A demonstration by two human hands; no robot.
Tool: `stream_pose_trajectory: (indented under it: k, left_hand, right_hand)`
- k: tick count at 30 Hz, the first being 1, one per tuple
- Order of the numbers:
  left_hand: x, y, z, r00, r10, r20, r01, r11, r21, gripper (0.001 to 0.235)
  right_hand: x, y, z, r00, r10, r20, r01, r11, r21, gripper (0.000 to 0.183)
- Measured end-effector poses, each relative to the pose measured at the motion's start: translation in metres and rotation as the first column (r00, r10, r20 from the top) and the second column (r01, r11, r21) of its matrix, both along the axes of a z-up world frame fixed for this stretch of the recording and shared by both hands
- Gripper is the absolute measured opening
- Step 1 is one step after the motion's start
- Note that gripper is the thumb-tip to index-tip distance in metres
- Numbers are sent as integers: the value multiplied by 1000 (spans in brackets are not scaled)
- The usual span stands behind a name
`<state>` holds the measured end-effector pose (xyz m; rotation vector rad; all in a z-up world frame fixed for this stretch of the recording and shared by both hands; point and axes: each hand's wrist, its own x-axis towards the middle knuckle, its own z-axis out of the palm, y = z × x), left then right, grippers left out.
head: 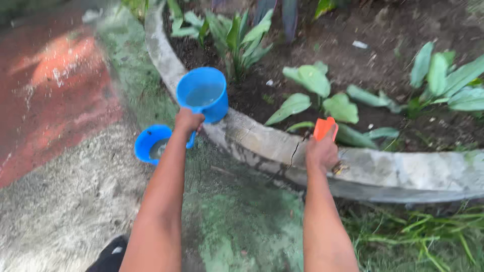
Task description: The person walks to a garden bed, then uses a blue scoop and an orange brush to scrub the concrete border of the planter. They repeatedly dip the brush in water and scrub the surface.
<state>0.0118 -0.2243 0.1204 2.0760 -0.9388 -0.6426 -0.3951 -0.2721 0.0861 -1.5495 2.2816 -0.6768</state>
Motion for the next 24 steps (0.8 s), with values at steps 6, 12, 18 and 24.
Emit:
stream_pose_trajectory:
  k: [6,12,18,24]
  left_hand:
    - [33,-18,-22,924,-183,-336,193,981,-3,13]
    - [41,-51,-34,711,-372,-597,352,923,-156,9]
    - [79,-52,-4,773,-440,-457,398,897,-191,33]
    - [109,-38,11,702,-560,-440,498,828,-260,23]
  right_hand:
    - [147,60,-36,966,238,-106,-241,970,-20,91]
    - [175,46,-25,938,342,-62,-347,933,-94,94]
    - [184,32,34,959,188,-214,-198,980,-28,79]
    - [287,37,128,869,152,-470,-224,969,-101,68]
